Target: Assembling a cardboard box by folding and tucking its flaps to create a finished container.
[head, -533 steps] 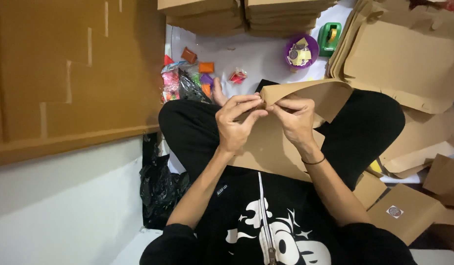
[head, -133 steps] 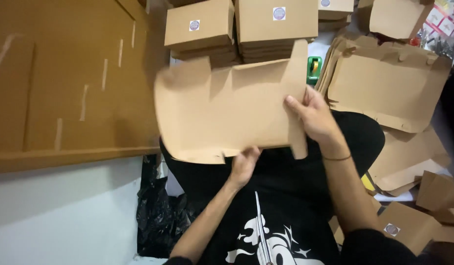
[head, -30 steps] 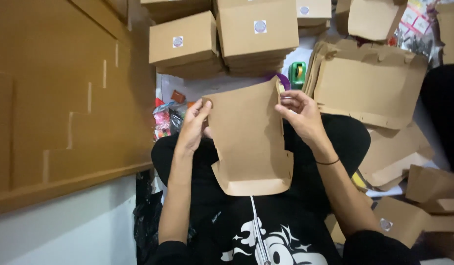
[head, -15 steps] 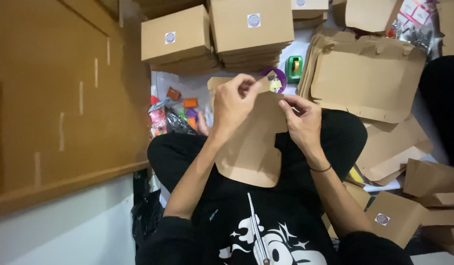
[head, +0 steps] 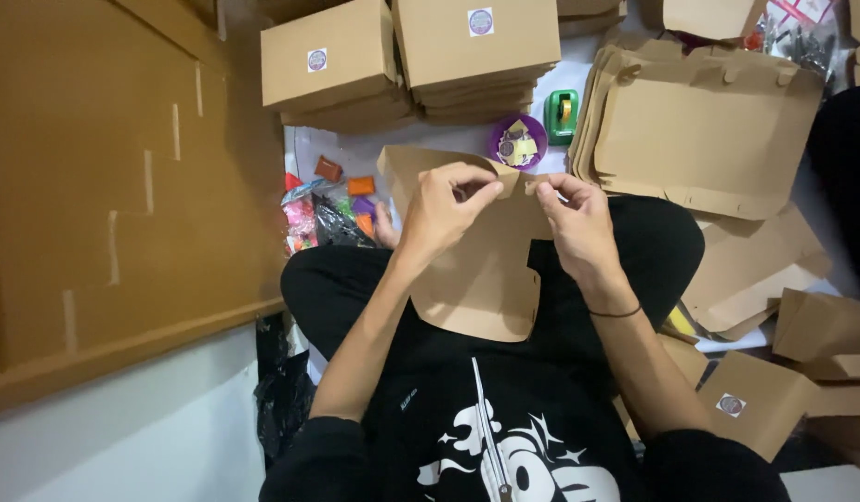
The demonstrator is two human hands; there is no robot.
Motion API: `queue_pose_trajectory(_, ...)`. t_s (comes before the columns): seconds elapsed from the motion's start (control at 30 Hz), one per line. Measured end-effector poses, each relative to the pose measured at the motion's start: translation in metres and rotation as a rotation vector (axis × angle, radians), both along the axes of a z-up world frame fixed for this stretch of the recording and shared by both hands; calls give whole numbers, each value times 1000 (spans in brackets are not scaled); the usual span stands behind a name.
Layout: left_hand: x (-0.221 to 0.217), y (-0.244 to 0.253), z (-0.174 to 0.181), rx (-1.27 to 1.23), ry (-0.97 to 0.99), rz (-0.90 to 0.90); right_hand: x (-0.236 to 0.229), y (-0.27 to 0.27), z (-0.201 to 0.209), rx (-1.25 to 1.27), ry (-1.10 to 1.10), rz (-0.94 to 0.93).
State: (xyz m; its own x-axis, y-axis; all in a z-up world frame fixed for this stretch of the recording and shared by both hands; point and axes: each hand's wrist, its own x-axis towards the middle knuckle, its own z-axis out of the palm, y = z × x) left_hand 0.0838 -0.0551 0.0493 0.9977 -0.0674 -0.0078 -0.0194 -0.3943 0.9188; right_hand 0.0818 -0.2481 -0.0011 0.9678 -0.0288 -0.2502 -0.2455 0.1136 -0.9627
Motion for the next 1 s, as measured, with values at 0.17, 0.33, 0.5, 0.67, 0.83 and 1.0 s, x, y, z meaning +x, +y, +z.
queue_pose_trajectory(0.17, -1, -2, -17, -38, -162, -59, -8, 3, 3, 4, -54, 41)
queue_pose_trajectory(0.33, -2, -6, -15, -52, -232, -51, -15, 15, 13, -98, -173, 31)
queue_pose_trajectory(0.5, -5, -5, -23, -53, -272, -63, -24, 30, 10, -158, -304, -79)
queue_pose_trajectory(0.67, -6, -6, -13, -55, -266, -46, -22, 35, 11, -172, -322, -100)
queue_pose_trajectory(0.83, -9, -7, -11, -69, -265, -41, -26, 37, 9, -148, -316, -102)
queue_pose_trajectory(1.0, -12, -11, -5, -67, -235, -27, -27, 40, 10, -120, -307, -152)
